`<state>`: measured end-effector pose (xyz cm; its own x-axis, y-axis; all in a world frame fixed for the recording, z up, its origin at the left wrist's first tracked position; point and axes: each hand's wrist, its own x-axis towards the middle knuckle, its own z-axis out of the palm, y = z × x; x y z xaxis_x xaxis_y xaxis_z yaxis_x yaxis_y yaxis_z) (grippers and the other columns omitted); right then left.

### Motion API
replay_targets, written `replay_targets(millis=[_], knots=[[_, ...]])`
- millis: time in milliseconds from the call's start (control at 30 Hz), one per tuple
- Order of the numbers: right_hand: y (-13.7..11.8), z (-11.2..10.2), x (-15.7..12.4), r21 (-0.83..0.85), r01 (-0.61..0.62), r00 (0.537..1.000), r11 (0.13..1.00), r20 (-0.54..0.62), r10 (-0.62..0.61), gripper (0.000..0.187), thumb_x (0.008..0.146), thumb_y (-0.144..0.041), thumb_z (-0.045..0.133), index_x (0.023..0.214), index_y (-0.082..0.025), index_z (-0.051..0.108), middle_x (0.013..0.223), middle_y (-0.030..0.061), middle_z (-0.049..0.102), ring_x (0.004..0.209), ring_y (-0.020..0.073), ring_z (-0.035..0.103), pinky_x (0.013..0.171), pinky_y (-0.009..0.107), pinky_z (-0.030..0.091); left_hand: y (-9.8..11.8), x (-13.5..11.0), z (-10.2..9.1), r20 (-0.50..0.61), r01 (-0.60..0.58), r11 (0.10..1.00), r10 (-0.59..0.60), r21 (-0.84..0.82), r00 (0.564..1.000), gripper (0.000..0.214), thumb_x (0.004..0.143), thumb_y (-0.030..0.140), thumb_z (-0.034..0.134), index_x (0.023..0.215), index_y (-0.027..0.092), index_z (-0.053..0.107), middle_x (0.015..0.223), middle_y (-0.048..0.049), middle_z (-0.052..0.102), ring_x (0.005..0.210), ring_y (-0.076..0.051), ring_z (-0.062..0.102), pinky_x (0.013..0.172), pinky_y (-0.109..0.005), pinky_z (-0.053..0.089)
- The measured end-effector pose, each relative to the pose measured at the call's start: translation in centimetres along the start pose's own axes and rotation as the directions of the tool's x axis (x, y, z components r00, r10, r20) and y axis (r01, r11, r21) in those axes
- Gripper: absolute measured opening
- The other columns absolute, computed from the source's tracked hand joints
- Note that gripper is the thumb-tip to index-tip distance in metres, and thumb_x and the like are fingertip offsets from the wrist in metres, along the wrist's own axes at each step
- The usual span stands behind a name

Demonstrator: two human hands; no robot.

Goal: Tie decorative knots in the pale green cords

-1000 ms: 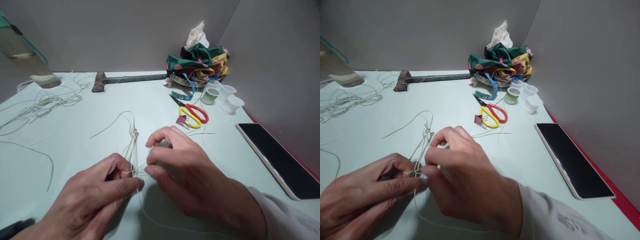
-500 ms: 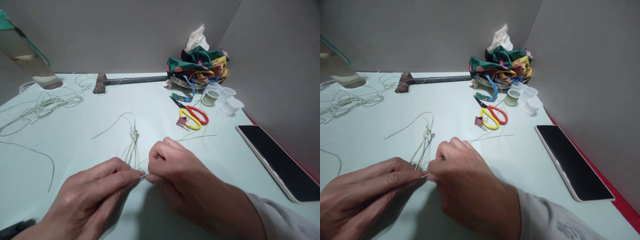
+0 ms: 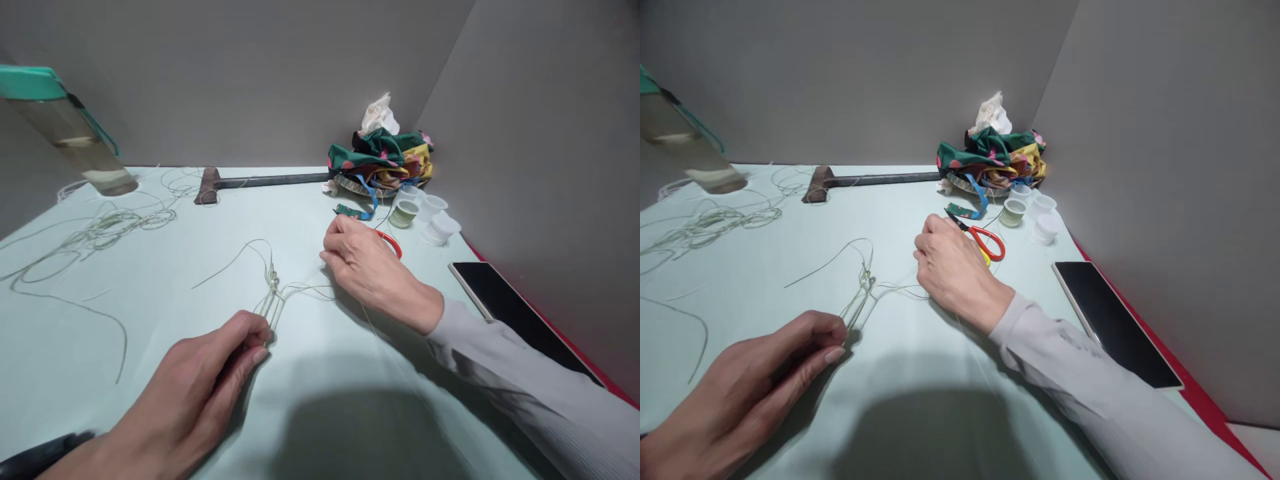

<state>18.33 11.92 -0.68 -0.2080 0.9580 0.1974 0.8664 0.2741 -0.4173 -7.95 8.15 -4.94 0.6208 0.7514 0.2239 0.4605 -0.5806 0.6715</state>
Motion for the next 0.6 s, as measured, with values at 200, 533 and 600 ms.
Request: replay_targets(millis=[200,533,600], knots=[[-0.3,0.7,2.8,-0.170,-0.019,0.998,0.985,0.058,0.029,0.013,0.102,-0.023,0.068,0.091,-0.015,0.068,0.108,0.0048,0.070,0.103,0.0216,0.066,0.093,0.042,0.056,0.1,0.4,0.0,0.041,-0.040,0.999,0.039,0.010,0.998,0.016,0.110,0.029,0.045,0.097,0.028,0.053,0.065,0.0081,0.057,0.050,-0.012,0.049,0.049,-0.021,0.041],[-1.1,1.8,5.9,-0.312,-0.062,0.990,0.948,0.102,0.098,0.025,0.104,-0.036,0.068,0.119,-0.016,0.070,0.122,0.0087,0.072,0.112,0.0255,0.070,0.098,0.048,0.059,1.3,1.2,-0.7,0.146,-0.050,0.998,0.045,0.028,0.988,0.031,0.111,0.028,0.032,0.083,0.026,0.046,0.068,0.0056,0.052,0.057,-0.014,0.046,0.056,-0.025,0.043],[-1.0,2.2,5.8,-0.329,-0.073,0.990,0.941,0.094,0.109,0.026,0.104,-0.036,0.069,0.121,-0.016,0.070,0.122,0.0091,0.072,0.112,0.0257,0.070,0.098,0.048,0.059,1.2,1.2,-0.7,0.150,-0.046,0.998,0.039,0.045,0.988,0.031,0.111,0.029,0.031,0.083,0.026,0.045,0.069,0.0051,0.052,0.059,-0.014,0.047,0.057,-0.025,0.043]])
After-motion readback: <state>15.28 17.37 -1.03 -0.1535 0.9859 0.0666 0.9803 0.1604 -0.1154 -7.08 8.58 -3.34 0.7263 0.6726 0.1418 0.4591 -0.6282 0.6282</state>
